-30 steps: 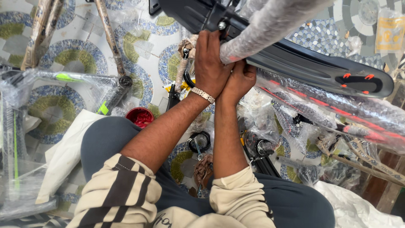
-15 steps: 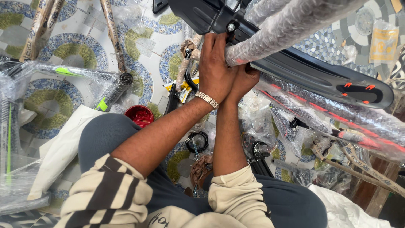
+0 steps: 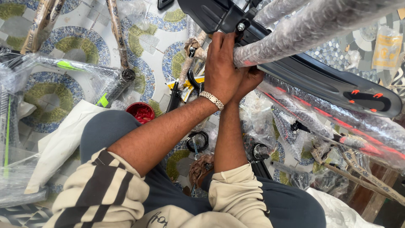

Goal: The person attaches a black bicycle mudguard to the rear of a bicycle frame using a wrench. They position the mudguard, insert bolts, and tighten the nuts to secure it in place.

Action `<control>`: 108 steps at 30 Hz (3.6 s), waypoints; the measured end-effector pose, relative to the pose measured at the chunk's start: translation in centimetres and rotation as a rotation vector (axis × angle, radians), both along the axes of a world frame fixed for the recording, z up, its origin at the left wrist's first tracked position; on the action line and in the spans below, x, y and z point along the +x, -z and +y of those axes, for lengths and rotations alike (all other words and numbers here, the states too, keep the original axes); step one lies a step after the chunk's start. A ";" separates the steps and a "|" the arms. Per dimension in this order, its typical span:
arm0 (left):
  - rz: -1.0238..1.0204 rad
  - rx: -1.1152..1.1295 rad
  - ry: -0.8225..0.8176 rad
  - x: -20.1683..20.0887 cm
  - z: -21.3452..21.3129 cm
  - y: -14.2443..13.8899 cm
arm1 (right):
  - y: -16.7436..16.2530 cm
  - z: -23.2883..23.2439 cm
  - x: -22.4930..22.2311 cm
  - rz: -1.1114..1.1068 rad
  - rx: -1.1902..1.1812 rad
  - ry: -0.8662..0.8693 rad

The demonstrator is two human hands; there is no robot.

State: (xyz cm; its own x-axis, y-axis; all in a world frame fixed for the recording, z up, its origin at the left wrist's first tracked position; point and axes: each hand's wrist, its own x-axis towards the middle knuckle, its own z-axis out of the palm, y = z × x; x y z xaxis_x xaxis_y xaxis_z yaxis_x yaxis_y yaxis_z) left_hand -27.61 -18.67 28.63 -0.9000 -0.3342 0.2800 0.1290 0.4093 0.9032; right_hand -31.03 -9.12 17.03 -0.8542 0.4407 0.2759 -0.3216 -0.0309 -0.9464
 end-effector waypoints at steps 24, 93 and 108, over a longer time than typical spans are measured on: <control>0.011 -0.029 -0.017 -0.2 -0.3 -0.2 | -1.2 0.0 0.3 -0.074 -0.049 0.023; 0.204 -0.115 0.311 -0.1 -6.0 3.0 | -4.2 -7.0 2.4 -0.360 0.208 0.163; 0.165 -0.039 0.356 0.1 -7.2 3.2 | -2.6 -8.3 1.7 -0.240 0.234 0.168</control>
State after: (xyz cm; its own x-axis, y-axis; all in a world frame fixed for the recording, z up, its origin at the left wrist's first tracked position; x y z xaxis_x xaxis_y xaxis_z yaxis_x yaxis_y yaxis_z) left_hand -27.55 -25.90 25.38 -0.8996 0.0047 0.4367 0.4111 0.3466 0.8431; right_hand -29.35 -17.45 19.62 -0.8282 0.5287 0.1859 -0.0716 0.2292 -0.9707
